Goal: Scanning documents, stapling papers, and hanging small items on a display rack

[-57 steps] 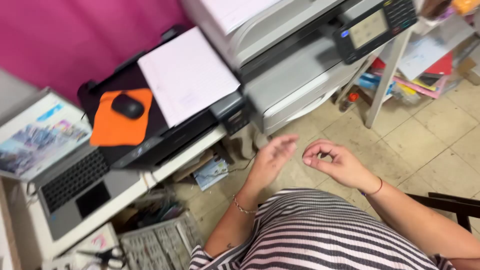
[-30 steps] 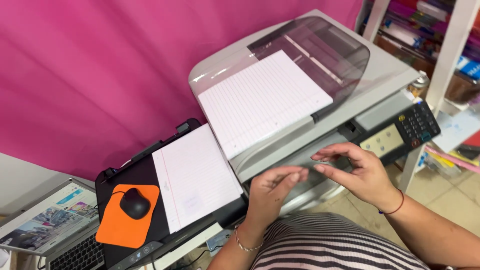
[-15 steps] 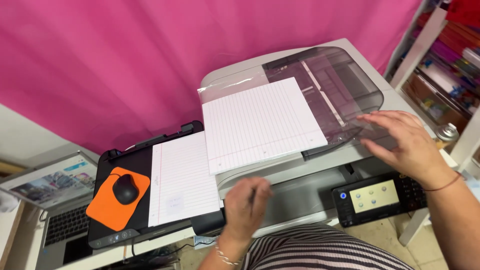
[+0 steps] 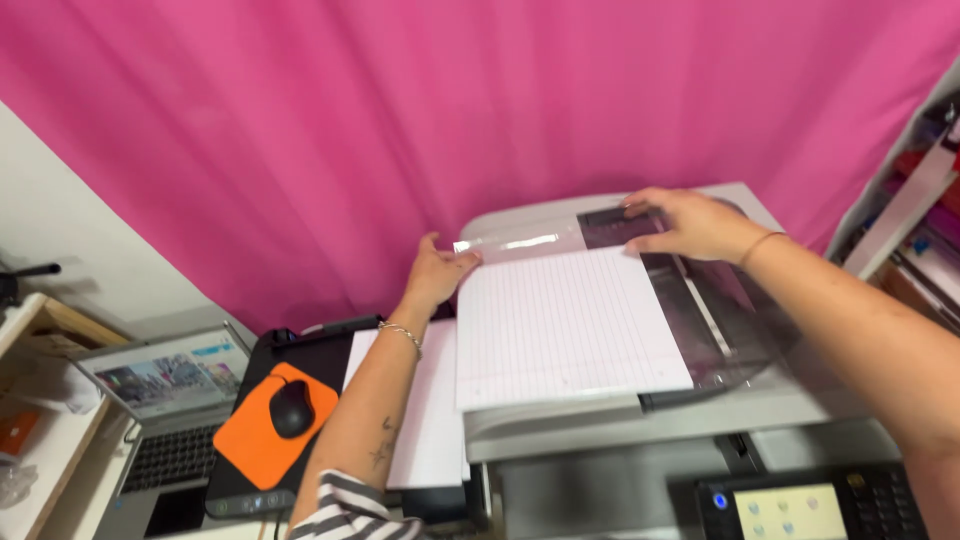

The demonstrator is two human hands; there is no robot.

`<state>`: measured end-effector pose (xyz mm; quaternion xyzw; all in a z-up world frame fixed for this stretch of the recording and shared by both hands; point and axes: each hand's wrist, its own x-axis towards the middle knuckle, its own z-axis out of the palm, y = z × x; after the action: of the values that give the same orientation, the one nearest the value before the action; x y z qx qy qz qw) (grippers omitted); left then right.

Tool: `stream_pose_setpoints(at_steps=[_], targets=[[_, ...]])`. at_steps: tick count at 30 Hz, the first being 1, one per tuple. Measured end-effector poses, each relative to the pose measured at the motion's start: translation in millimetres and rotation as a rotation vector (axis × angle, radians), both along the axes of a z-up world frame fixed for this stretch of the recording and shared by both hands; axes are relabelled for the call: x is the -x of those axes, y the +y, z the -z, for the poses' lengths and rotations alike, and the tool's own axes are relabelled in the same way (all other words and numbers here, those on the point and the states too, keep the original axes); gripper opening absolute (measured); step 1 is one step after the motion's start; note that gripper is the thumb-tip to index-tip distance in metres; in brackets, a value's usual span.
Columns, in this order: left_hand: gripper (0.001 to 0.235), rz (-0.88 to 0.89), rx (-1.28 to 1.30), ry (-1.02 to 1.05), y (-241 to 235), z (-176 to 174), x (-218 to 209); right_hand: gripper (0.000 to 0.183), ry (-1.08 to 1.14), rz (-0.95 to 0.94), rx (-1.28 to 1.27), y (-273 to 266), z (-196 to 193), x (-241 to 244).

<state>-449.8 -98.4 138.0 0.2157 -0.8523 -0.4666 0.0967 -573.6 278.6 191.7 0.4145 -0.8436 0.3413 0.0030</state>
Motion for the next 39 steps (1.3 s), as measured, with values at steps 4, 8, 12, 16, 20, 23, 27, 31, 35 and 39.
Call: stream_pose_setpoints(at_steps=[4, 8, 12, 16, 20, 23, 27, 31, 35, 39], targets=[[0.100, 0.056, -0.093, 0.035, -17.0, 24.3, 45.5, 0.079, -0.074, -0.046, -0.122, -51.6, 11.3, 43.6], [0.079, 0.324, -0.357, 0.205, -16.6, 18.2, 56.0, 0.087, -0.145, -0.146, -0.235, -88.6, 7.1, 56.4], [0.064, 0.431, -0.354, 0.353, -23.7, 21.8, 60.9, 0.087, -0.259, -0.168, -0.277, -107.7, 0.9, 60.6], [0.061, 0.453, -0.369, 0.384, -31.0, 29.4, 56.1, 0.093, -0.280, -0.226, -0.439, -96.4, -9.5, 58.3], [0.056, 0.451, -0.231, 0.376, -26.1, 21.9, 40.7, 0.077, -0.192, -0.176, -0.395, -74.2, -20.6, 33.0], [0.052, 0.458, -0.040, 0.342, -12.0, 7.1, 13.5, 0.068, -0.054, -0.066, -0.381, -59.1, -25.7, -7.1], [0.047, 0.545, 0.348, 0.230, 2.9, -11.0, -26.8, 0.054, 0.368, -0.070, -0.385, -32.8, 23.0, -15.4], [0.049, 0.586, 0.549, 0.163, 18.0, -21.5, -46.7, 0.038, 0.892, -0.024, -0.297, -11.6, 59.6, -5.4], [0.044, 0.623, 0.811, 0.077, 27.2, -14.0, -52.9, 0.043, 1.156, 0.097, -0.375, 12.0, 66.6, 16.2], [0.063, 0.538, 0.835, 0.064, 50.8, -13.4, -65.2, 0.046, 0.937, 0.223, -0.679, 25.8, 28.4, 10.0]])
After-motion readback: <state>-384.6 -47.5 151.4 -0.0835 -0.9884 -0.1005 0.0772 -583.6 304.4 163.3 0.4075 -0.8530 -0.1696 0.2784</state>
